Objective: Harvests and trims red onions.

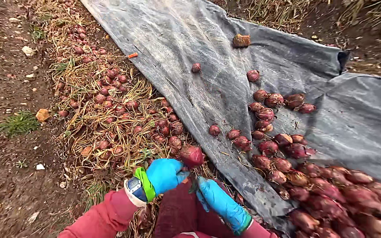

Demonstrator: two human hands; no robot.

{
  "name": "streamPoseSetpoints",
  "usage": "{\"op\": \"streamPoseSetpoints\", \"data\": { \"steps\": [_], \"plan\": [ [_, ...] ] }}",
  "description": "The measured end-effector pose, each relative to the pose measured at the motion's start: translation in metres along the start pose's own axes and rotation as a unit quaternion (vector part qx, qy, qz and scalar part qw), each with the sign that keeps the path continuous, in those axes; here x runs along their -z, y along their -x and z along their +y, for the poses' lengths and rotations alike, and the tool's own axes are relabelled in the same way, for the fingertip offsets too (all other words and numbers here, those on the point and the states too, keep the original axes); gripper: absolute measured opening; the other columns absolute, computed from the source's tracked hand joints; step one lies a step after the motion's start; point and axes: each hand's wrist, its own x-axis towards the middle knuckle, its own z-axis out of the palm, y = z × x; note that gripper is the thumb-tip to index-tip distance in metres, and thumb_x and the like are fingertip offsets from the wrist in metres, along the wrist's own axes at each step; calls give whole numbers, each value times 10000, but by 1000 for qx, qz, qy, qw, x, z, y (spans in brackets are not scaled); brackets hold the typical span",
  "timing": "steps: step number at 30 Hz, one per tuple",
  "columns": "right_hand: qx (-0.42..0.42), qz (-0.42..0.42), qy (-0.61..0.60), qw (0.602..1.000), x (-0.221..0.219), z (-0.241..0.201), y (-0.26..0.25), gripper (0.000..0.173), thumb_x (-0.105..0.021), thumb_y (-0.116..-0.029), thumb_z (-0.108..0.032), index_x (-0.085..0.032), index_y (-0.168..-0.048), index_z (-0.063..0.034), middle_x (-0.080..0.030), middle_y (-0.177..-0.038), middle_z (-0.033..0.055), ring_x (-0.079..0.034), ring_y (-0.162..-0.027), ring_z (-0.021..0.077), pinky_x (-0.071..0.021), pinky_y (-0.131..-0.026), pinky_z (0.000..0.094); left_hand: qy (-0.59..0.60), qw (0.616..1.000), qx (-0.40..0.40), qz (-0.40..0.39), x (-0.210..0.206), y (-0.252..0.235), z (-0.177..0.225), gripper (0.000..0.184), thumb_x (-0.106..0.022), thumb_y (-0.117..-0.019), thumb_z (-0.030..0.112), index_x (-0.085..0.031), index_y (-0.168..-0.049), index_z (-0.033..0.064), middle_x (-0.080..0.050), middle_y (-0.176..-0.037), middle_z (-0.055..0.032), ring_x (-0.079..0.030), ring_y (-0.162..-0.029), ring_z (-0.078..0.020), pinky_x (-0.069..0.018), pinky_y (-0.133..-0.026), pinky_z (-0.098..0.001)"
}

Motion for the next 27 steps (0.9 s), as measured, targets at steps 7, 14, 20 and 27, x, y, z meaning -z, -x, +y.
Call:
{"op": "streamPoseSetpoints", "data": {
  "steps": [7, 14, 20, 27],
  "plan": [
    [0, 254, -201, 946, 43, 8, 25, 849, -86, -974, -768, -572, -902, -75, -525, -523, 36, -528, -382, 183, -512, -372, 362, 36, 983, 168, 66, -6, -116, -54, 447, -441, -1077, 504, -743, -1138, 180, -751, -1107, -111, -709, -1080, -328, -544, -918, -632],
    [-150, 236, -162, 946, 48, 46, 12, 837, -65, -1035, -654, -618, -907, -39, -602, -575, 73, -578, -427, 208, -535, -414, 377, 265, 881, 392, 29, -99, -276, -141, 709, -836, -799, 544, -698, -1192, -29, -719, -1145, -237, -711, -1061, -376, -559, -963, -595],
    [-185, 238, -189, 935, 61, 43, -19, 857, -59, -1029, -666, -608, -836, -36, -609, -578, 94, -580, -426, 219, -541, -418, 381, 316, 889, 322, 76, -14, -245, -155, 723, -864, -766, 591, -691, -1203, 42, -715, -979, -200, -691, -810, -341, -578, -765, -577],
    [-212, 188, -176, 943, 65, 36, -49, 792, -112, -1074, -592, -653, -1012, -17, -657, -669, 112, -611, -483, 224, -551, -453, 372, 100, 936, 332, -63, -51, -238, -166, 818, -710, -788, 771, -719, -1182, 55, -720, -1177, -194, -682, -1151, -375, -534, -980, -641]
  ]
}}
